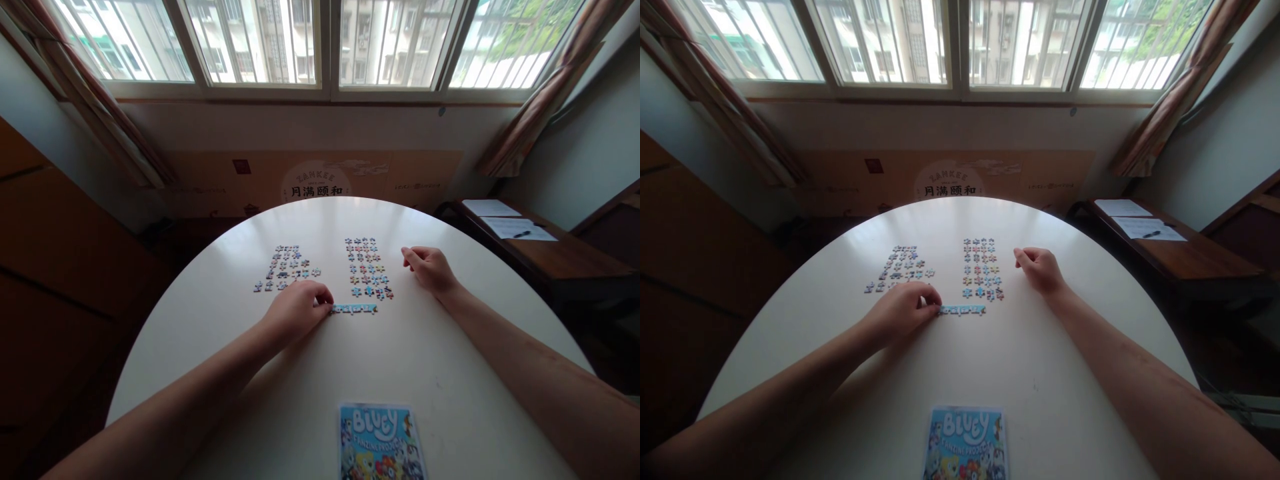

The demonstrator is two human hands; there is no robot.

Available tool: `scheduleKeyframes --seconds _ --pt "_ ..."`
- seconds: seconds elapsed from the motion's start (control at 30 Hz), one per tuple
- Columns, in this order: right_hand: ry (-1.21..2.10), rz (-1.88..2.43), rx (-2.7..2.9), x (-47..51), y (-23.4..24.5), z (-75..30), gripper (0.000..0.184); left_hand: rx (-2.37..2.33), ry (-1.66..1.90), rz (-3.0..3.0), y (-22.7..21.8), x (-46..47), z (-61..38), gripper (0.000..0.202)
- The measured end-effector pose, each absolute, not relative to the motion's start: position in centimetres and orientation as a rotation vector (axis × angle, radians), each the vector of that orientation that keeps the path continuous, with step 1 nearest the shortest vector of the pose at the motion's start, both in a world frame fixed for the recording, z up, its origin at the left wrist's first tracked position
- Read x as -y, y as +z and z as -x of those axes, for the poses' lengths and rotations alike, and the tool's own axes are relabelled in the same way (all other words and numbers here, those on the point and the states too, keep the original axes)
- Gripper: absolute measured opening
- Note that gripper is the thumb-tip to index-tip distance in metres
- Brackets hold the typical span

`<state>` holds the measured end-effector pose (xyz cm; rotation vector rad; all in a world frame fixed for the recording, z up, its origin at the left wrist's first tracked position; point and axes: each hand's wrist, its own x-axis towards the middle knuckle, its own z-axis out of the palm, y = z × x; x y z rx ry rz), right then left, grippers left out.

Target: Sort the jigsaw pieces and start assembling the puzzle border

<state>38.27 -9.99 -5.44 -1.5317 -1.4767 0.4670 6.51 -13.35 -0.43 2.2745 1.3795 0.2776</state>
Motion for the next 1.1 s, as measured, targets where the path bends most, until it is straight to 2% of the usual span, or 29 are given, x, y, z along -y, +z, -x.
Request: scheduleKeyframes --seconds 0.77,1.1 --pt "0.45 1.528 1.498 9.8 -5.7 -38.4 0.047 -1.396 0.34 -2.368 -1.1 13.8 -7.0 0.013" --pt "0.316 1.483 1.574 10.4 -5.1 -38.2 0.048 -1.425 0.398 -2.436 -0.2 13.9 -6.6 0.017"
